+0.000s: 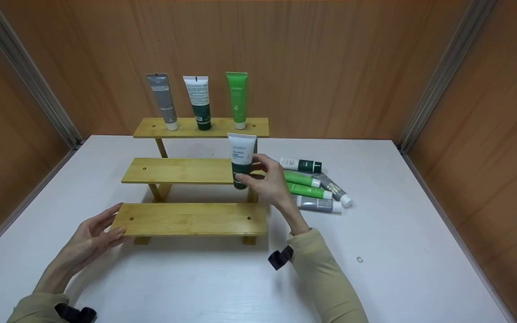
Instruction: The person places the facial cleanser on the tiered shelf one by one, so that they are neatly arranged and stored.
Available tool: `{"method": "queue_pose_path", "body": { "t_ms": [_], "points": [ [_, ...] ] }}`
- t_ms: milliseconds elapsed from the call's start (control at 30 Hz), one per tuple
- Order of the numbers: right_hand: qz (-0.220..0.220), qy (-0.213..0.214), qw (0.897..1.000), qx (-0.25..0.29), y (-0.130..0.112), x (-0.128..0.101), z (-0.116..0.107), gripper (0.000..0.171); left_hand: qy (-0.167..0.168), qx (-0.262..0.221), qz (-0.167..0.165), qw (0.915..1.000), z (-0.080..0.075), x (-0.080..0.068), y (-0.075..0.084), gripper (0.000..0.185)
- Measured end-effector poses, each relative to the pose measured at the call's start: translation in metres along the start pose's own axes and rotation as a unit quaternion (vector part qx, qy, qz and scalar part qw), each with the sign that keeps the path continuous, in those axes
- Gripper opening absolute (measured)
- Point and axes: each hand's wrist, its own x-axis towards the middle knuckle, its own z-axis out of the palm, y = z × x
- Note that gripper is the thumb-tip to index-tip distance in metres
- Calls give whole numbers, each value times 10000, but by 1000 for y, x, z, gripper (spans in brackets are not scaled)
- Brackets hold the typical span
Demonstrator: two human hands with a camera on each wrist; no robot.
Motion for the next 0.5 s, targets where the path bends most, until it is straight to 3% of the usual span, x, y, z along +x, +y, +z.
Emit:
{"method": "queue_pose_path", "body": {
  "t_ms": [267, 500],
  "points": [
    [36, -110, 9997, 207, -30, 6, 25, 45, -19, -131, -29, 9999, -1, -1, 0, 79],
    [49, -171, 9998, 130, -31, 16, 44, 44, 8, -47, -34, 10000, 0, -1, 1, 78]
  ]
}}
